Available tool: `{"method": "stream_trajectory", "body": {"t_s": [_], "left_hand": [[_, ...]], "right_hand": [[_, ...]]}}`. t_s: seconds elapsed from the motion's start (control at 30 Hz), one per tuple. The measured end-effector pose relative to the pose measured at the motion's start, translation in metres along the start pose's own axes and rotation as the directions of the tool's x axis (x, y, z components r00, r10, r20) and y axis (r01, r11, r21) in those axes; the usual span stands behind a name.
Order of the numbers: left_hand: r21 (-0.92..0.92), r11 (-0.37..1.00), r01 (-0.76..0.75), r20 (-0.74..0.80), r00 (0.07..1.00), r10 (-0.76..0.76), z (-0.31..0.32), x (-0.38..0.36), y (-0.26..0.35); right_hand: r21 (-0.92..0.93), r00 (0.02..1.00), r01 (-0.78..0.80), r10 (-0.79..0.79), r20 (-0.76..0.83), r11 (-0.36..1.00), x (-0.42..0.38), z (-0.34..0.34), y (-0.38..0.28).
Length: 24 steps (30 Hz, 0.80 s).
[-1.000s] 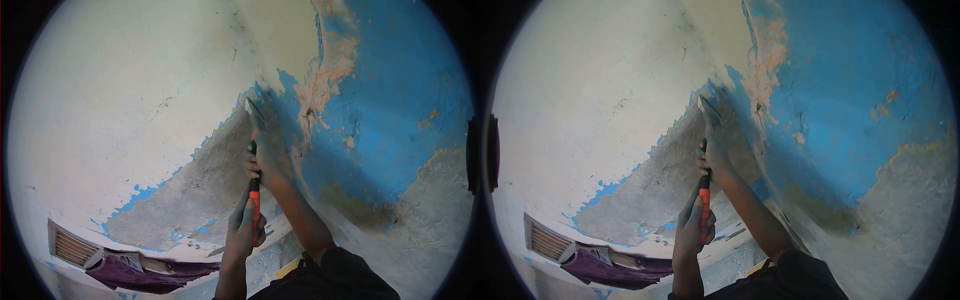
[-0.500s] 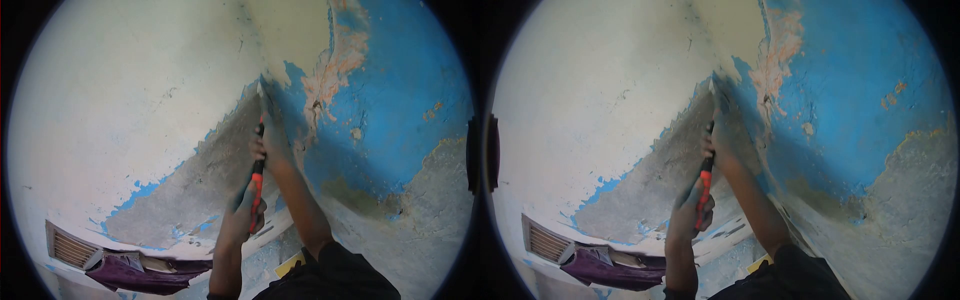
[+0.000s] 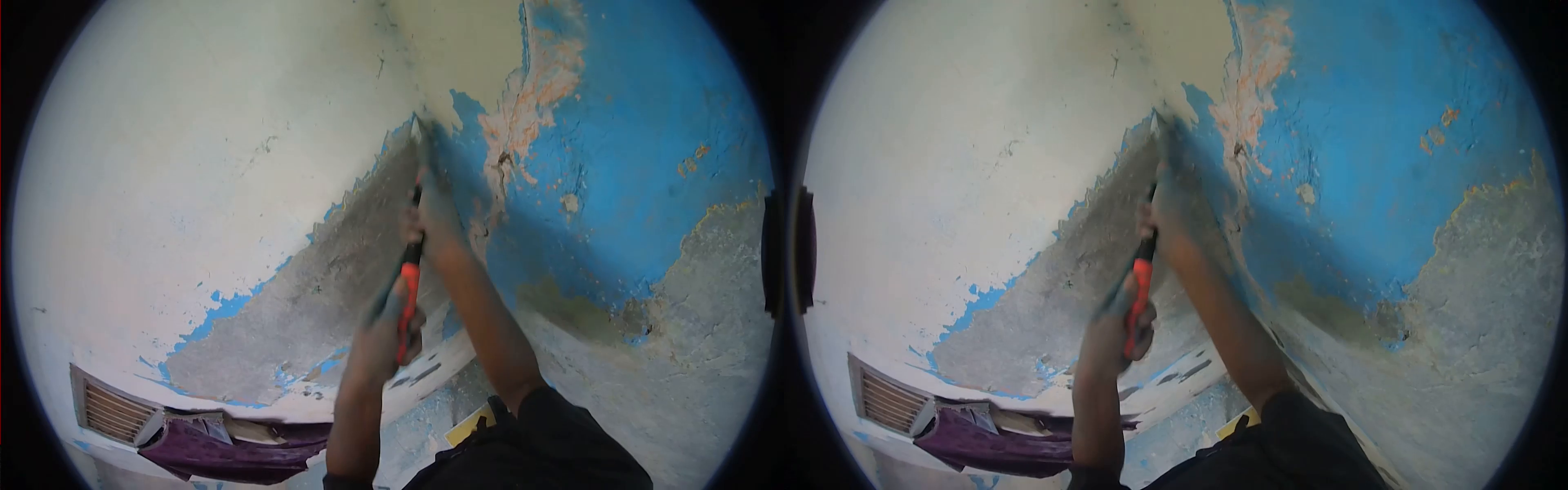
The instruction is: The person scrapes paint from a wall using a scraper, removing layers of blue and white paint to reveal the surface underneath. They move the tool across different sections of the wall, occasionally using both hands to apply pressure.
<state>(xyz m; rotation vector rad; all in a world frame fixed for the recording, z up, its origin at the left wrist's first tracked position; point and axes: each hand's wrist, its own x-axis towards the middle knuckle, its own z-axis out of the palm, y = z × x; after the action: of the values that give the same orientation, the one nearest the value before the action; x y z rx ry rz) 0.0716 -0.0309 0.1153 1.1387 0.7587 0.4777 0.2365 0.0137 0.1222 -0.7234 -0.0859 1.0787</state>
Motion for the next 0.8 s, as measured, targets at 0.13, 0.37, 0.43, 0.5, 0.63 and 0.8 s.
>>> {"method": "stream_trajectory", "body": {"t_s": [0.13, 0.37, 0.43, 0.5, 0.63, 0.8], "left_hand": [[-0.037, 0.999, 0.002, 0.033, 0.999, -0.001, -0.004, -0.019, 0.013], [0.002, 0.999, -0.036, 0.037, 0.999, 0.036, -0.002, -0.024, 0.027], [-0.069, 0.998, -0.010, 0.024, 1.000, 0.012, -0.011, -0.028, 0.012], [-0.010, 0.999, -0.043, 0.036, 0.998, 0.043, -0.006, -0.010, 0.017], [0.012, 1.000, -0.007, 0.018, 1.000, 0.007, -0.016, -0.016, 0.025], [0.063, 0.996, -0.060, 0.026, 0.998, 0.059, -0.012, -0.011, 0.009]], "right_hand": [[0.143, 0.982, -0.102, 0.077, 0.170, 0.984, 0.000, -0.006, 0.015], [0.129, 0.986, -0.028, 0.006, 0.165, 0.991, -0.003, 0.011, 0.002], [0.081, 0.993, -0.038, 0.029, 0.116, 0.996, -0.008, 0.010, 0.008], [0.024, 0.998, -0.026, 0.024, 0.060, 0.999, -0.005, 0.010, 0.011], [0.157, 0.989, 0.009, -0.032, 0.145, 0.988, -0.003, 0.012, 0.009], [0.103, 0.992, 0.009, -0.021, 0.122, 0.995, 0.012, 0.003, 0.005]]}}
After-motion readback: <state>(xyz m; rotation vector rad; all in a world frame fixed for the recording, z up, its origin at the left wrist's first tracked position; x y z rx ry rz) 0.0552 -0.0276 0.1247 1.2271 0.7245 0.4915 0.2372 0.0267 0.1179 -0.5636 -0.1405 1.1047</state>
